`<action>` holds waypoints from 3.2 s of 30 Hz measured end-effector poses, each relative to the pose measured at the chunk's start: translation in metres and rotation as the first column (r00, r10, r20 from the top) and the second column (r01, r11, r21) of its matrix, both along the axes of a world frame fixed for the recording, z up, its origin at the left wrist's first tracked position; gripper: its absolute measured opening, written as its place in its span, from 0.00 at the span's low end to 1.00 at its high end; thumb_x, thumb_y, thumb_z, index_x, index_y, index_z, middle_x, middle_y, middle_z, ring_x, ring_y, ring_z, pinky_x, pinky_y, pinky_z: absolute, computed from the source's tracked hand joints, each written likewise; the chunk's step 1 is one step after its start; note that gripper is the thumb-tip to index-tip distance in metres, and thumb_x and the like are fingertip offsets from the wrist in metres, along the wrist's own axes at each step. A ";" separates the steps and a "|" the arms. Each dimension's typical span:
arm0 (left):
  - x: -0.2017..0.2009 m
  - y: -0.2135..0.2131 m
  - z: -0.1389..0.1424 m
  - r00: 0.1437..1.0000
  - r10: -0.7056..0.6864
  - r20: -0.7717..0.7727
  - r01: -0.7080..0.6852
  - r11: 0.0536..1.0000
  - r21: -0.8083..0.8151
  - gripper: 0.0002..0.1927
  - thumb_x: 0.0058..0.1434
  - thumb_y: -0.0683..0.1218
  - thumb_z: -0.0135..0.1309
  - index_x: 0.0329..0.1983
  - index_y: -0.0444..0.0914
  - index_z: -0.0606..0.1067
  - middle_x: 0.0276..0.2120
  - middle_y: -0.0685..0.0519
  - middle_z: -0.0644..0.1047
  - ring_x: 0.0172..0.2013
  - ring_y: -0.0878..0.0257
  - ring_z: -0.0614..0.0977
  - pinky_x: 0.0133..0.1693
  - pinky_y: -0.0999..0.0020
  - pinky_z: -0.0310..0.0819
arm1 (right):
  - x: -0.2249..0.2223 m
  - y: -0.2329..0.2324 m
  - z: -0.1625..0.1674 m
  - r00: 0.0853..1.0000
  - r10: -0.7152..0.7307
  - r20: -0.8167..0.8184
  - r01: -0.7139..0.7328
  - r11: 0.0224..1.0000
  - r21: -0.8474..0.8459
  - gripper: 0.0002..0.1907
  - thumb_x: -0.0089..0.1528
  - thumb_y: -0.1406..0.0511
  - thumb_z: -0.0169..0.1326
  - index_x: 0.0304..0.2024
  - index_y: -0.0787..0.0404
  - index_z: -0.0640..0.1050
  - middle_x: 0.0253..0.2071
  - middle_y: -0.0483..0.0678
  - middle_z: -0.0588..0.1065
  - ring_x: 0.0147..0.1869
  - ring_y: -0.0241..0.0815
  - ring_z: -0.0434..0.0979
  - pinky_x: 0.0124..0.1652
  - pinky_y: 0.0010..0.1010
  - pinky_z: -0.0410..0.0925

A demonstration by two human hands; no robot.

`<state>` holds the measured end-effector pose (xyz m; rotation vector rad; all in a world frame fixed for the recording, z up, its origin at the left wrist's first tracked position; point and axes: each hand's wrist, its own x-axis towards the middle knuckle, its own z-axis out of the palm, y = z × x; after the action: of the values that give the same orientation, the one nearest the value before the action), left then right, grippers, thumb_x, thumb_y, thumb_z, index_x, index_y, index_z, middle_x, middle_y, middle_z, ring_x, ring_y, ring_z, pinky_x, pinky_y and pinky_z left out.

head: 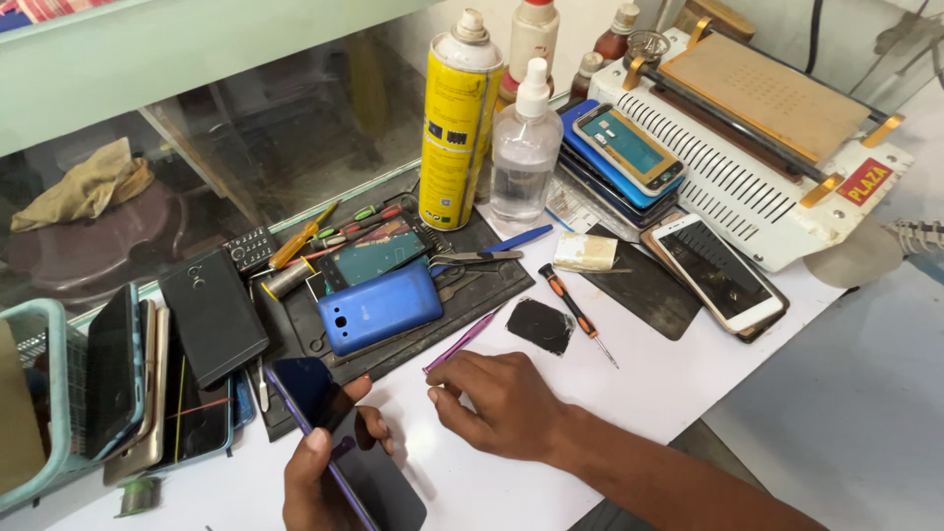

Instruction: The person works on a disassembled smartphone with a screwdriver, then picks up a Realme phone and repeatedly rubs its back cover with an abrasive sanding block, working around the edges and camera area, and wipes the cover with a small cloth.

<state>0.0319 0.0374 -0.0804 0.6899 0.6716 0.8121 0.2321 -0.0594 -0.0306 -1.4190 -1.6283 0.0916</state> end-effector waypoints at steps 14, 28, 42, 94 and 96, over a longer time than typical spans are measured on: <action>-0.020 0.032 -0.031 0.988 -0.134 -0.072 0.139 0.988 0.071 0.46 0.58 0.65 0.46 0.65 0.23 0.70 0.34 0.38 0.76 0.36 0.46 0.79 0.42 0.52 0.72 | -0.004 -0.003 -0.003 0.999 -0.026 -0.036 0.024 0.999 -0.042 0.09 0.63 0.67 0.60 0.45 0.63 0.77 0.28 0.47 0.79 0.28 0.41 0.82 0.29 0.31 0.73; -0.005 0.007 -0.006 1.000 -0.011 0.009 0.012 0.999 -0.030 0.42 0.58 0.64 0.47 0.63 0.26 0.71 0.33 0.43 0.76 0.34 0.51 0.78 0.38 0.58 0.73 | -0.003 -0.003 -0.002 1.000 -0.019 -0.005 0.019 1.000 0.016 0.08 0.62 0.69 0.60 0.44 0.62 0.77 0.29 0.48 0.79 0.30 0.41 0.83 0.29 0.31 0.74; 0.012 -0.008 0.029 0.999 -0.049 0.024 0.050 0.998 -0.024 0.35 0.61 0.62 0.46 0.60 0.31 0.70 0.32 0.50 0.75 0.34 0.61 0.76 0.37 0.66 0.72 | 0.001 -0.002 -0.010 0.991 -0.088 -0.096 0.072 0.984 -0.163 0.10 0.60 0.68 0.60 0.43 0.63 0.79 0.22 0.45 0.80 0.20 0.32 0.80 0.22 0.24 0.70; -0.007 0.025 -0.010 0.990 -0.013 -0.144 0.011 1.000 -0.013 0.43 0.56 0.64 0.47 0.60 0.24 0.71 0.29 0.42 0.73 0.32 0.50 0.75 0.39 0.55 0.70 | -0.006 -0.003 -0.002 0.999 -0.009 -0.044 0.008 1.000 -0.029 0.03 0.64 0.69 0.58 0.38 0.63 0.78 0.27 0.47 0.79 0.28 0.39 0.82 0.27 0.29 0.72; -0.008 0.025 -0.011 0.990 -0.021 -0.140 0.020 1.000 -0.008 0.43 0.56 0.64 0.47 0.61 0.24 0.71 0.29 0.42 0.73 0.32 0.50 0.75 0.39 0.56 0.70 | -0.006 -0.002 -0.001 0.999 -0.008 -0.050 0.006 0.999 -0.044 0.03 0.64 0.69 0.58 0.37 0.63 0.78 0.27 0.47 0.79 0.27 0.39 0.82 0.27 0.29 0.72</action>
<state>0.0242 0.0624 -0.0915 0.7518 0.7918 0.7471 0.2266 -0.0618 -0.0318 -1.4445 -1.5887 0.1588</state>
